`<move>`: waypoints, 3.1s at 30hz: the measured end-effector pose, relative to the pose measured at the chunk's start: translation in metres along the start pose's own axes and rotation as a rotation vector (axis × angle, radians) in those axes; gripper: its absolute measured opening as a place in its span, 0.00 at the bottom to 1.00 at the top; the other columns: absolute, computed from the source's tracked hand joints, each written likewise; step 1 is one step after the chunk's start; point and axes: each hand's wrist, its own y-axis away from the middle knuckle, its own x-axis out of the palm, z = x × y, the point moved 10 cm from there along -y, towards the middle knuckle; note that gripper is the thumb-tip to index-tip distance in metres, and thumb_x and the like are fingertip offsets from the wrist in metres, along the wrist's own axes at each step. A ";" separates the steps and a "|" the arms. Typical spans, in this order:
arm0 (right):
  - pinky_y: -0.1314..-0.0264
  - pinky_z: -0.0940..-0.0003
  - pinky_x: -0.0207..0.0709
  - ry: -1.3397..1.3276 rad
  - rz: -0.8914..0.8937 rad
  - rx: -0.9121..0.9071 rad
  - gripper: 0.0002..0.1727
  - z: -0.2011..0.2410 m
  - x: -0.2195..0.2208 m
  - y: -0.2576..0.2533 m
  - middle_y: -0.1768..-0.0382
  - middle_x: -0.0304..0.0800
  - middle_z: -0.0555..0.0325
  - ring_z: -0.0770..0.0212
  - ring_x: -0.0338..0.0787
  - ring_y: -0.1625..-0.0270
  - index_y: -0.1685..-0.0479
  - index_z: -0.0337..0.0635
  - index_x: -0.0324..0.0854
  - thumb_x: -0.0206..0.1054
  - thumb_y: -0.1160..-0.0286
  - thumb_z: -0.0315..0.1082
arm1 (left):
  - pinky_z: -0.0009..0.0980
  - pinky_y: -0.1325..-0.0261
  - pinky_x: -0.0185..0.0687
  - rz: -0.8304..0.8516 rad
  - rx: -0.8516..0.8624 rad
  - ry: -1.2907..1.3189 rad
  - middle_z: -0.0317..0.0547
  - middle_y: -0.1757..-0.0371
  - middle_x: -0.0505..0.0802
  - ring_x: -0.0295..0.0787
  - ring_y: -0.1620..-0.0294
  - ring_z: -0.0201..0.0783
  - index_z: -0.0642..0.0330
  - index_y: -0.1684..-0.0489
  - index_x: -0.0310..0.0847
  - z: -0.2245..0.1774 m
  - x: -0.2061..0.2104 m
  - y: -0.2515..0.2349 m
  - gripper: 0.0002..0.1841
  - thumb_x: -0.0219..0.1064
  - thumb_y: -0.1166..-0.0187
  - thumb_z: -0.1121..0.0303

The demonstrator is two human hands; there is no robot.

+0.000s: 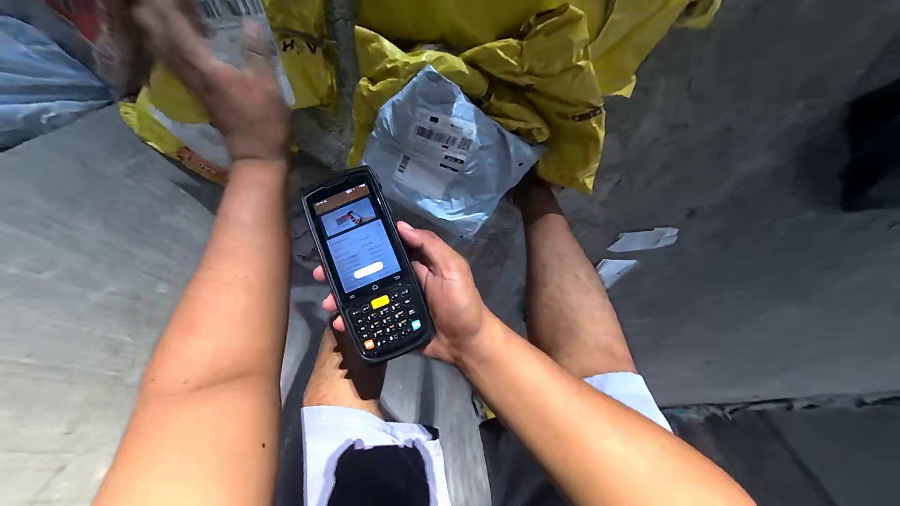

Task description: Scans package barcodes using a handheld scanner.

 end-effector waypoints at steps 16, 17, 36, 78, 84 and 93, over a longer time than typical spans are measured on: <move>0.38 0.47 0.87 -0.017 0.094 -0.064 0.41 0.023 0.008 0.013 0.35 0.84 0.33 0.40 0.91 0.39 0.23 0.44 0.68 0.29 0.12 0.65 | 0.27 0.47 0.84 0.195 -0.102 0.566 0.39 0.57 0.89 0.86 0.55 0.24 0.62 0.49 0.81 -0.053 0.077 0.061 0.12 0.55 0.09 0.65; 0.38 0.46 0.86 -0.011 0.100 -0.069 0.40 0.022 0.008 0.013 0.35 0.83 0.33 0.40 0.90 0.39 0.23 0.44 0.68 0.29 0.12 0.65 | 0.26 0.47 0.85 0.188 -0.114 0.575 0.38 0.57 0.89 0.87 0.55 0.24 0.62 0.49 0.81 -0.051 0.077 0.060 0.11 0.54 0.08 0.65; 0.44 0.49 0.90 0.191 0.206 -0.109 0.31 0.040 0.017 0.018 0.44 0.88 0.35 0.42 0.94 0.49 0.28 0.44 0.69 0.60 0.25 0.54 | 0.27 0.43 0.86 0.316 -0.404 0.784 0.52 0.45 0.89 0.88 0.49 0.30 0.71 0.29 0.71 -0.019 0.088 0.122 0.23 0.66 0.16 0.66; 0.46 0.51 0.88 -0.011 -0.295 0.003 0.39 -0.038 -0.039 0.024 0.45 0.87 0.37 0.46 0.92 0.50 0.28 0.38 0.69 0.25 0.09 0.60 | 0.33 0.42 0.84 -0.003 -0.449 0.212 0.52 0.42 0.84 0.84 0.48 0.33 0.70 0.14 0.50 0.117 -0.056 0.187 0.36 0.64 0.16 0.62; 0.40 0.50 0.88 0.245 -0.050 -0.004 0.37 -0.008 -0.014 0.015 0.42 0.88 0.38 0.46 0.92 0.45 0.23 0.41 0.68 0.38 0.12 0.63 | 0.34 0.61 0.91 0.380 -0.824 0.718 0.54 0.57 0.88 0.91 0.65 0.41 0.60 0.10 0.50 -0.016 0.116 0.149 0.30 0.56 0.08 0.64; 0.35 0.66 0.85 0.482 0.459 0.345 0.39 -0.033 0.056 0.044 0.37 0.85 0.59 0.67 0.88 0.40 0.14 0.41 0.55 0.66 0.24 0.42 | 0.27 0.55 0.88 0.482 -0.299 1.291 0.28 0.57 0.92 0.89 0.57 0.24 0.44 0.57 0.89 -0.063 -0.006 0.191 0.18 0.66 0.22 0.41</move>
